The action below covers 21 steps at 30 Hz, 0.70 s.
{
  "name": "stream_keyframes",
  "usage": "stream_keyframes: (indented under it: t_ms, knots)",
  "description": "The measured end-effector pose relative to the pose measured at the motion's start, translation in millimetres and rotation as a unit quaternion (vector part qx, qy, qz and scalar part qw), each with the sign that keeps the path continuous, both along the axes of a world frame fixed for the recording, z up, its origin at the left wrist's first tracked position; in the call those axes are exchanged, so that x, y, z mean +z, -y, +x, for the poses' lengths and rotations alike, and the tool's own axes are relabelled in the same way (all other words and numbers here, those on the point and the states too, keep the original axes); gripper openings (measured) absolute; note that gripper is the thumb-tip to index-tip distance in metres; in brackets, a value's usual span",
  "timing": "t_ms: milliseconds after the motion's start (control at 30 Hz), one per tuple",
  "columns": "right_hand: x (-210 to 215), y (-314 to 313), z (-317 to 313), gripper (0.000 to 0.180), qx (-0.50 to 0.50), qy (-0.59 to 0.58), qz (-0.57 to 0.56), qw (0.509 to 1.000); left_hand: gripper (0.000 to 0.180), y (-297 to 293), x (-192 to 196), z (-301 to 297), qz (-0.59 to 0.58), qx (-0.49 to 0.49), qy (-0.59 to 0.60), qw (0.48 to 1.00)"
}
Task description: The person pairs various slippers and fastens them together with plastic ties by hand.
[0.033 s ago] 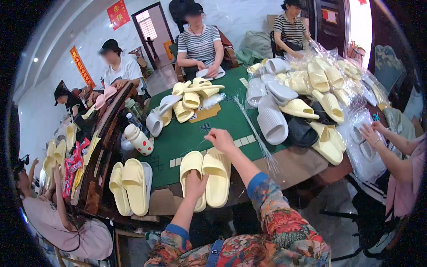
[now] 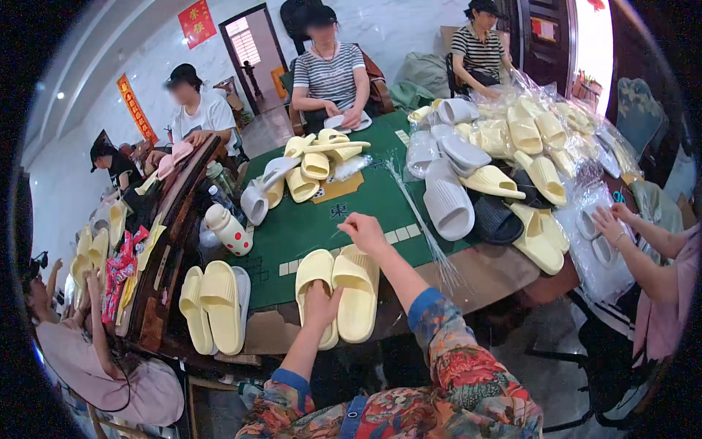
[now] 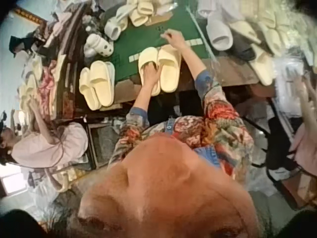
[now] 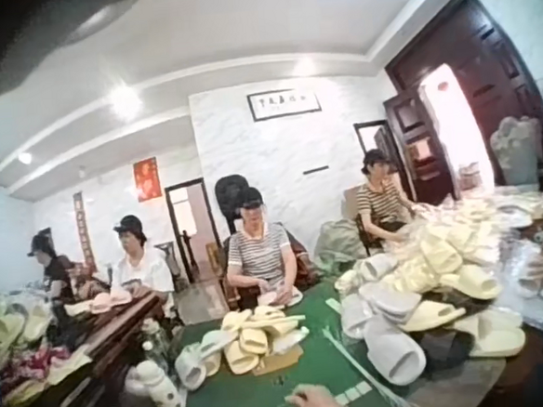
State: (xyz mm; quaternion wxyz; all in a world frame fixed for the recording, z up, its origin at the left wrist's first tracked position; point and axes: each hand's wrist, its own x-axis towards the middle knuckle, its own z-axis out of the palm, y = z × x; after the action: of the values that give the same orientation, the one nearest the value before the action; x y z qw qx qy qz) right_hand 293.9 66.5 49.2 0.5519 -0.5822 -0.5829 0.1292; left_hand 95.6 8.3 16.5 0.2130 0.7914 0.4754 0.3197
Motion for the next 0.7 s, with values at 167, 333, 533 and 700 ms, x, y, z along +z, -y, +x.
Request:
stream_keyframes:
  t_ms: [167,333,533,700]
  knots:
    - [-21,15,16,0.025,-0.076,-0.031,-0.012,0.997,0.044,-4,-12,-4,0.075,-0.008,-0.065,0.995]
    - [-25,16,16,0.024,-0.013,-0.145,-0.050,0.988,0.038,-4,-19,-6,0.058,-0.023,-0.081,0.995]
    - [-18,27,3,0.052,-0.039,-0.033,-0.042,0.998,0.045,-3,-14,-3,0.038,-0.016,-0.063,0.997]
    - [-28,24,22,0.048,-0.081,0.023,-0.149,0.985,0.055,-14,-11,8,0.063,0.006,-0.032,0.997]
